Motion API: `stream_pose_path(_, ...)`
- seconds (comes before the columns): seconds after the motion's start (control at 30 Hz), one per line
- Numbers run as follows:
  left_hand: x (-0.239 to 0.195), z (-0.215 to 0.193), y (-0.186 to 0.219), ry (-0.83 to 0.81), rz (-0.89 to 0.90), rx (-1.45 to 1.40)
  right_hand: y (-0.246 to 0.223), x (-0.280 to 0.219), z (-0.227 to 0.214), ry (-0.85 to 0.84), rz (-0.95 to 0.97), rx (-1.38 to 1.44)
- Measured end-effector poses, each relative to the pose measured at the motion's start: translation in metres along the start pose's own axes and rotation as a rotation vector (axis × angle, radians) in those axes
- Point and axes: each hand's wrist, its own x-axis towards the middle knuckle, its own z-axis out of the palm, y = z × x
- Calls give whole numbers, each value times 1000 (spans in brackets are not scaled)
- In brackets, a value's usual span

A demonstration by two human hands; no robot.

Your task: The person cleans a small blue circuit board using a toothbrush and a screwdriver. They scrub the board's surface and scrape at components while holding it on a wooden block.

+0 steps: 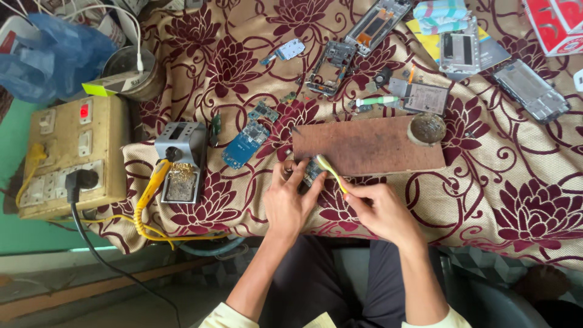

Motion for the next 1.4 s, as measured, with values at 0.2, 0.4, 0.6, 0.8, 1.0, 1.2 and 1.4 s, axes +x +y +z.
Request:
stream_pose_path(0.2, 3, -2, 1, -56, 73, 66, 29, -27, -15, 461, 88, 561)
stream_pose_path(0.4, -1, 0, 0, 1, 189, 104, 17, -24, -97, 842, 152, -377)
stream_pose_path(0.6, 2, -2, -1, -36, 186, 72, -7, 0, -116, 696, -19, -878)
stream_pose_path(0.8, -3, 0, -9, 27, 205, -41, 3, 125, -79, 301, -72, -984)
stream_pose_path(1.0, -3, 2, -17, -78, -21, -206, -8, 160, -66, 198, -127, -1321)
stream_pose_path(1.2, 1, 4, -29, -142, -52, -332, -24, 86, -64, 455, -435, -365)
stream_pose_path(1.4, 3, 0, -32, -214, -27, -416, 0, 20, 1, 488, -446, 314)
